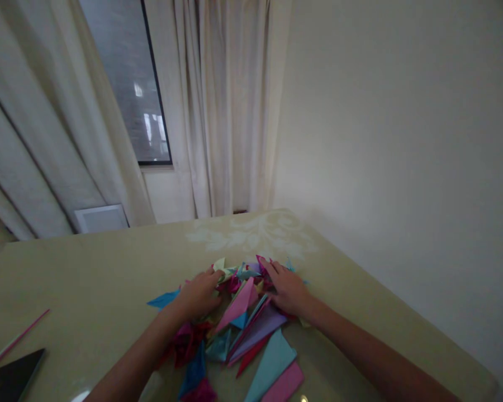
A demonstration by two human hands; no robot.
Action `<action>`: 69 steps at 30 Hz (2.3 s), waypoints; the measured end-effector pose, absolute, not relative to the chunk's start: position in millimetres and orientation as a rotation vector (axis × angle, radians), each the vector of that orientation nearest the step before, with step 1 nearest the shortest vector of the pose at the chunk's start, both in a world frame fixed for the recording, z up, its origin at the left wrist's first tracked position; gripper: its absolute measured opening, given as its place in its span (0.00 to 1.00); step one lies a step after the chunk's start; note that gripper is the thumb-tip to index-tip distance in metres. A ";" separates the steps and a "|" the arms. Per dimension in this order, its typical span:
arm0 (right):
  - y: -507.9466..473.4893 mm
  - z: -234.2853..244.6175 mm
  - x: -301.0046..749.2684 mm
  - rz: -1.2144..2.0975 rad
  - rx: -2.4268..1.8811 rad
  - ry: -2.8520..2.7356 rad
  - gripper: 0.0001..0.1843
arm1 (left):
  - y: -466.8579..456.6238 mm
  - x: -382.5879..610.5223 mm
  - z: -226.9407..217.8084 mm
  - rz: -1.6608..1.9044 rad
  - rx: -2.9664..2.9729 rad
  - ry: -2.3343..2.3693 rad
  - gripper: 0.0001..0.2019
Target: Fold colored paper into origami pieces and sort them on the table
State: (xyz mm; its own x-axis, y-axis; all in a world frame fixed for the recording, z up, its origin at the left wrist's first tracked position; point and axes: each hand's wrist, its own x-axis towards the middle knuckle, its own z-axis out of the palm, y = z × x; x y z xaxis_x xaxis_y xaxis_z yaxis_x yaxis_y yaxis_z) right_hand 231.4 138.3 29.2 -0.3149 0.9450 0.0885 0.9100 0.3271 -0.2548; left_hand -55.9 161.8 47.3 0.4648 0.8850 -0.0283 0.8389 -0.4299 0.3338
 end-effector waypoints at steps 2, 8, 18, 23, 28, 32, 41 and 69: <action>159.5 30.1 227.9 0.236 -1.663 -2.419 0.47 | 151.1 -71.7 53.3 0.298 2.396 1.398 0.22; 217.3 37.4 196.8 0.268 -1.504 -2.521 0.31 | 113.6 -148.4 48.8 0.636 2.362 1.612 0.29; 235.7 38.7 102.9 0.637 -0.773 -2.664 0.37 | 30.1 -125.1 -37.1 0.611 2.592 1.409 0.56; 216.2 64.3 130.3 0.735 -0.847 -2.440 0.38 | 32.9 -68.8 -2.2 0.493 2.810 1.369 0.57; 176.5 93.7 199.7 0.518 -1.013 -2.366 0.29 | 67.4 -28.7 43.2 0.273 2.688 1.328 0.61; 109.6 92.0 237.8 0.434 -1.220 -2.479 0.40 | 107.6 -7.0 48.0 0.187 2.558 1.297 0.45; 43.5 15.7 224.5 0.300 -1.146 -2.764 0.51 | 162.1 -28.2 64.7 0.723 2.274 1.235 0.27; 107.7 54.2 199.2 0.411 -1.447 -2.768 0.68 | 137.7 -202.3 47.7 0.940 2.023 1.687 0.40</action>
